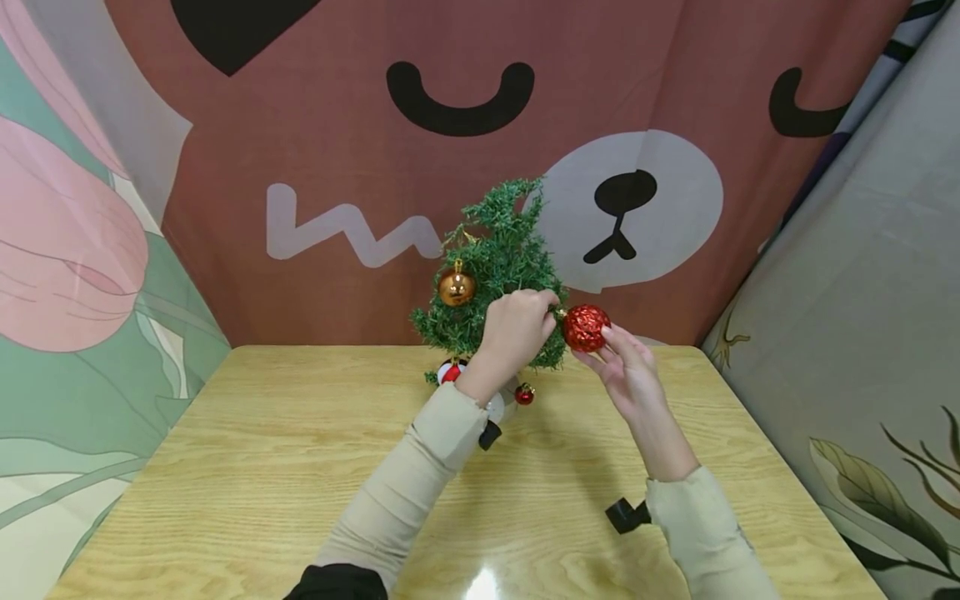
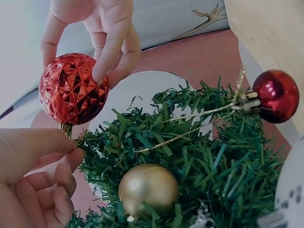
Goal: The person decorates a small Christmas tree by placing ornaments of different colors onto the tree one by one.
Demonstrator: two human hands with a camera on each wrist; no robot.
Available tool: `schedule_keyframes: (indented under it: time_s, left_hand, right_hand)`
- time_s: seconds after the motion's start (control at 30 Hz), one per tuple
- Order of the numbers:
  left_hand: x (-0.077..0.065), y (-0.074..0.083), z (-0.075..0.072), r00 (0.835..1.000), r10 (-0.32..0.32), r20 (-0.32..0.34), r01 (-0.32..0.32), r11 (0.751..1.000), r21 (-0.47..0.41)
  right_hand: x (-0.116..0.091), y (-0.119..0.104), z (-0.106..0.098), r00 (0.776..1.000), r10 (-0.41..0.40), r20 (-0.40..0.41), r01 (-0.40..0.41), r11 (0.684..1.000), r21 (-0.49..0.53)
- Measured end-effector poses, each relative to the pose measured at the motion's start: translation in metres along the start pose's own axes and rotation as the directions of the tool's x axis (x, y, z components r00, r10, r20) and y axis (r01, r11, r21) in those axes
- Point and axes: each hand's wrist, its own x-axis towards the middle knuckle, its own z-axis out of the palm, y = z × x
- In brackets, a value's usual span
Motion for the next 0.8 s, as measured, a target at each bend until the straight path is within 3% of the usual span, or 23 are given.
schedule_keyframes:
  time_s: [0.47,0.8]
  left_hand:
    - [0.009,0.002,0.0,0.998,-0.022,0.063,0.02,0.999,0.028]
    - [0.011,0.002,0.001,0.992,0.003,0.123,-0.009,0.999,0.051]
  right_hand:
    - [0.002,0.001,-0.002,0.999,0.01,-0.032,-0.008,0.999,0.05]
    - [0.002,0.002,-0.005,0.999,0.036,-0.017,-0.035,0.997,0.062]
